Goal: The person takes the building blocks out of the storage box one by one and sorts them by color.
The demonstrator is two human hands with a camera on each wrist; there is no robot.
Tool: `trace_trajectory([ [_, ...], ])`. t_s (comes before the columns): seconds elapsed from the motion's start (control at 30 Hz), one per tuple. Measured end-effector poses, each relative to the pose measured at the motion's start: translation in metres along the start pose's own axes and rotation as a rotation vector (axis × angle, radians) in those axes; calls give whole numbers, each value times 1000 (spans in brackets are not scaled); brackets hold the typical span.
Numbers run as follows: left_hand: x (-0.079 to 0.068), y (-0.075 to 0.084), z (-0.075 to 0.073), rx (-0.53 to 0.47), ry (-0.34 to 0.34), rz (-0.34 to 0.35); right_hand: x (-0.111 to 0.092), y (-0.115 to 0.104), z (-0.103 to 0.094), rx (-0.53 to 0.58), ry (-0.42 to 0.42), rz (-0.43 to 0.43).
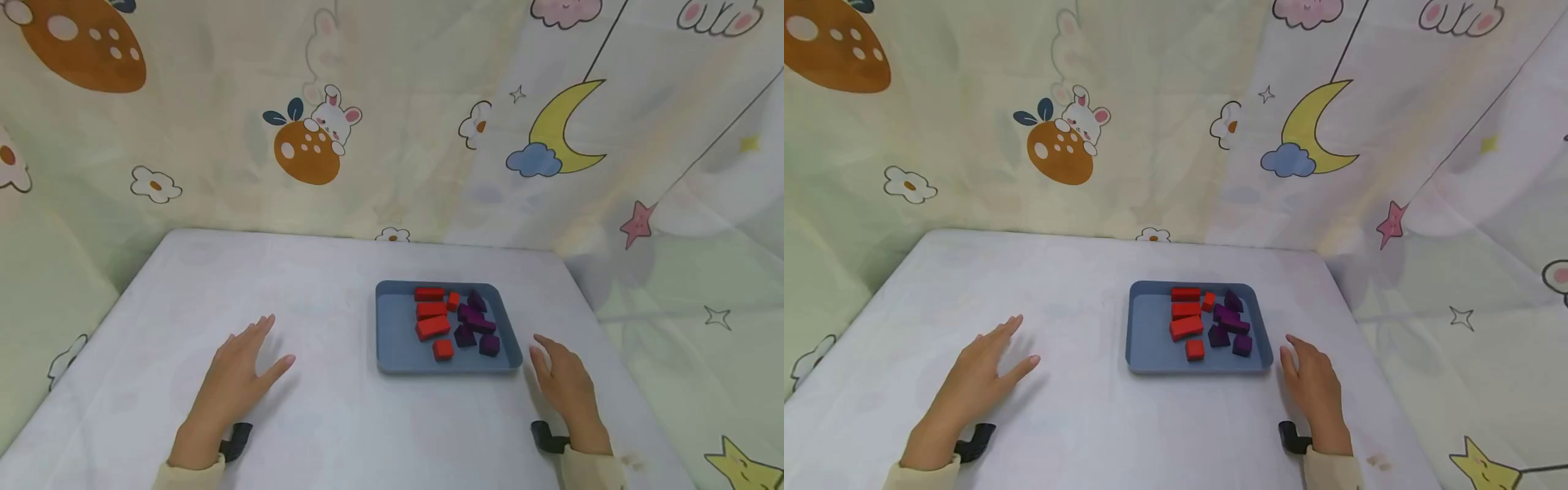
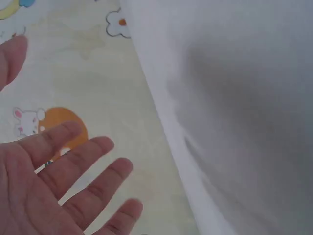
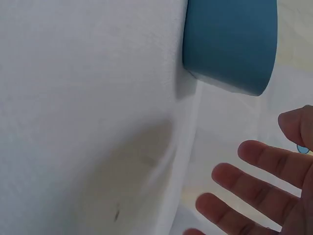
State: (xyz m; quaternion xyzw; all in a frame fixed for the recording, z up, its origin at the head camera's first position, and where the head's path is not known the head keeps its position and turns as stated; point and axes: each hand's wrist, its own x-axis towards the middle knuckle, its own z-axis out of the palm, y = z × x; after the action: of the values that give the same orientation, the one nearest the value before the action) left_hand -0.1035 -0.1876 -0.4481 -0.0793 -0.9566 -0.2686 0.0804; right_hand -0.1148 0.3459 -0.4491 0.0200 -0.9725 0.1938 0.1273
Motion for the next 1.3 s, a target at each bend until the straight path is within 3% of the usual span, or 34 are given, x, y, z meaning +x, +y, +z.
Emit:
trace_trajectory([
  [0.23, 2, 24, 7, -165, -15, 11, 9, -6, -4, 21, -27, 12],
  [0.4, 7, 46, 16, -207, -9, 43, 21, -9, -4, 80, -24, -11],
  [0.57, 12, 69, 27, -248, -27, 63, 41, -4, -4, 153, -75, -36],
  [0.83, 23, 102, 43, -306, -53, 148, 80, 5, -3, 227, -232, -26],
  [1.0, 33, 121, 54, -347, -74, 203, 102, 14, 0, 380, -368, -29],
  [1.13, 41, 136, 65, -372, -117, 234, 112, 22, 5, 524, -481, -33],
  [1.3, 53, 156, 80, -428, -179, 248, 114, 29, 10, 582, -561, -42],
])
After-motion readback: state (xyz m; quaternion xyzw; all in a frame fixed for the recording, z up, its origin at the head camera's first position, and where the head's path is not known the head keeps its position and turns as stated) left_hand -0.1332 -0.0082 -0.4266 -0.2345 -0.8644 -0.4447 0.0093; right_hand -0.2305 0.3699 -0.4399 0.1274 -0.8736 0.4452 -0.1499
